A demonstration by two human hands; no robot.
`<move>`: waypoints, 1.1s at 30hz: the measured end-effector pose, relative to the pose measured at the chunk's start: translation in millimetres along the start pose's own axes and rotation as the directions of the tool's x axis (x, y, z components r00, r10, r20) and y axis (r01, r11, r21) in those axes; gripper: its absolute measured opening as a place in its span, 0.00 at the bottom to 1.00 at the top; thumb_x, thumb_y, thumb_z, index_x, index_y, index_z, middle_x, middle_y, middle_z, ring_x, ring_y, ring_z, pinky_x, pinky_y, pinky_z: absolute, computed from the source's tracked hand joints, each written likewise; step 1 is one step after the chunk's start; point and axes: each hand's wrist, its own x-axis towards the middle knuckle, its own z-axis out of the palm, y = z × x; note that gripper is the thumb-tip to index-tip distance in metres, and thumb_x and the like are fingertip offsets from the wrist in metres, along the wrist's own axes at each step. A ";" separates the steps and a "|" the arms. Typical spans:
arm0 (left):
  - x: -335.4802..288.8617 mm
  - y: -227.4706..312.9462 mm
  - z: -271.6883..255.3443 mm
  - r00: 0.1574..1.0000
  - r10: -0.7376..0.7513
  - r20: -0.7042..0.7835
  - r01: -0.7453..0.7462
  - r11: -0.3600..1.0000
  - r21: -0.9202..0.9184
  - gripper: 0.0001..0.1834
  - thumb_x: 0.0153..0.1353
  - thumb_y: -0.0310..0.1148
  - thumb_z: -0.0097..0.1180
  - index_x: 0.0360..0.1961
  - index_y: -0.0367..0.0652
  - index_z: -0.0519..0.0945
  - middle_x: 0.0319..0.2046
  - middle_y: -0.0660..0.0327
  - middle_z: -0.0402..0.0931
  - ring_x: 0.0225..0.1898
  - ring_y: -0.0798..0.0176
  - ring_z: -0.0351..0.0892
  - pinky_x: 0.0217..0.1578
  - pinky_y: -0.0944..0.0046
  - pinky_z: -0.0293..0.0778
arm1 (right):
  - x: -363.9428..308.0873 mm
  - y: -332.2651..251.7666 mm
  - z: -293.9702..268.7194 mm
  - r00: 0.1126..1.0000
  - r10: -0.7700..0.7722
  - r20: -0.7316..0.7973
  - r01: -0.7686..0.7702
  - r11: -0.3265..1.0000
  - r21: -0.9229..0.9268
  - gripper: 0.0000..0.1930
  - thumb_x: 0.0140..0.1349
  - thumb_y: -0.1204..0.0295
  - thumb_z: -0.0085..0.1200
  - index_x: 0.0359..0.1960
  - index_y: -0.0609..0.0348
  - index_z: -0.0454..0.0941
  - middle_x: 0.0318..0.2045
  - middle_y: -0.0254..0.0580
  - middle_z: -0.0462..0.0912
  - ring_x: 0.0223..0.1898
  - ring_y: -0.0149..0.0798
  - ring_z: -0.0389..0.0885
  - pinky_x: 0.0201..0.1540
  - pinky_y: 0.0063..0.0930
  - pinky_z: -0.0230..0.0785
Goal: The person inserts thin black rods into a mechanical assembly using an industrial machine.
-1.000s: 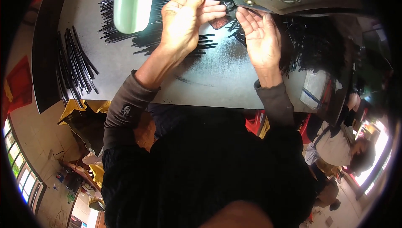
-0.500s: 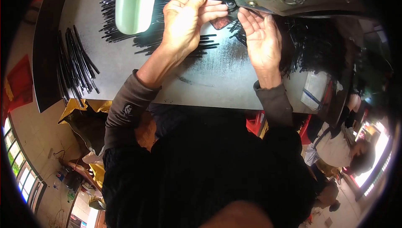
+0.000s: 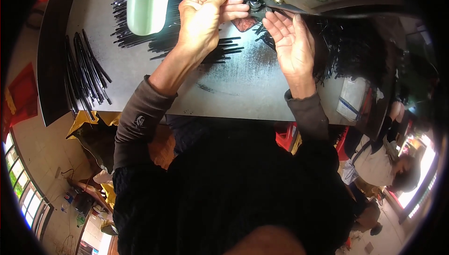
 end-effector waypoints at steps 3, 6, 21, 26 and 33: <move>1.7 3.7 5.0 1.000 -0.018 0.020 0.018 1.000 -0.008 0.09 0.63 0.26 0.47 0.34 0.26 0.73 0.34 0.40 0.77 0.37 0.46 0.81 0.43 0.52 0.80 | 1.2 -9.0 -0.7 0.998 0.014 -0.063 -0.013 0.999 0.031 0.15 0.68 0.65 0.43 0.43 0.67 0.71 0.40 0.58 0.77 0.41 0.51 0.80 0.44 0.45 0.77; -0.1 7.9 7.2 0.996 0.023 0.083 -0.020 0.999 -0.035 0.08 0.62 0.25 0.48 0.36 0.26 0.72 0.31 0.40 0.77 0.32 0.47 0.82 0.36 0.56 0.83 | 0.3 -11.7 -9.3 0.999 0.034 -0.029 -0.032 0.997 0.068 0.14 0.67 0.64 0.46 0.42 0.65 0.73 0.36 0.52 0.79 0.36 0.47 0.81 0.43 0.44 0.77; -54.8 9.7 -17.7 0.892 -0.298 0.340 0.384 0.897 -0.220 0.09 0.63 0.32 0.50 0.41 0.39 0.73 0.35 0.53 0.73 0.45 0.52 0.72 0.54 0.43 0.67 | -54.6 -128.2 -80.0 0.800 -0.506 0.321 0.334 -0.067 -0.940 0.08 0.58 0.78 0.52 0.38 0.62 0.81 0.29 0.39 0.82 0.25 0.28 0.80 0.27 0.18 0.71; -59.0 -7.6 1.4 0.841 -0.294 0.453 0.429 0.874 -0.229 0.09 0.61 0.34 0.52 0.39 0.41 0.71 0.32 0.59 0.69 0.37 0.60 0.70 0.48 0.47 0.71 | -19.3 -162.4 -92.5 0.671 -0.394 0.628 0.377 -0.548 -0.746 0.06 0.51 0.74 0.61 0.32 0.54 0.81 0.24 0.35 0.78 0.25 0.37 0.78 0.28 0.28 0.70; -63.1 -5.8 -10.5 0.881 -0.347 0.320 0.447 0.832 -0.328 0.05 0.61 0.28 0.52 0.36 0.39 0.73 0.29 0.59 0.73 0.30 0.61 0.72 0.31 0.61 0.72 | -6.2 -157.8 -87.1 0.703 -0.229 0.673 0.377 -0.683 -0.626 0.06 0.50 0.75 0.60 0.30 0.54 0.79 0.30 0.32 0.75 0.33 0.38 0.75 0.34 0.30 0.69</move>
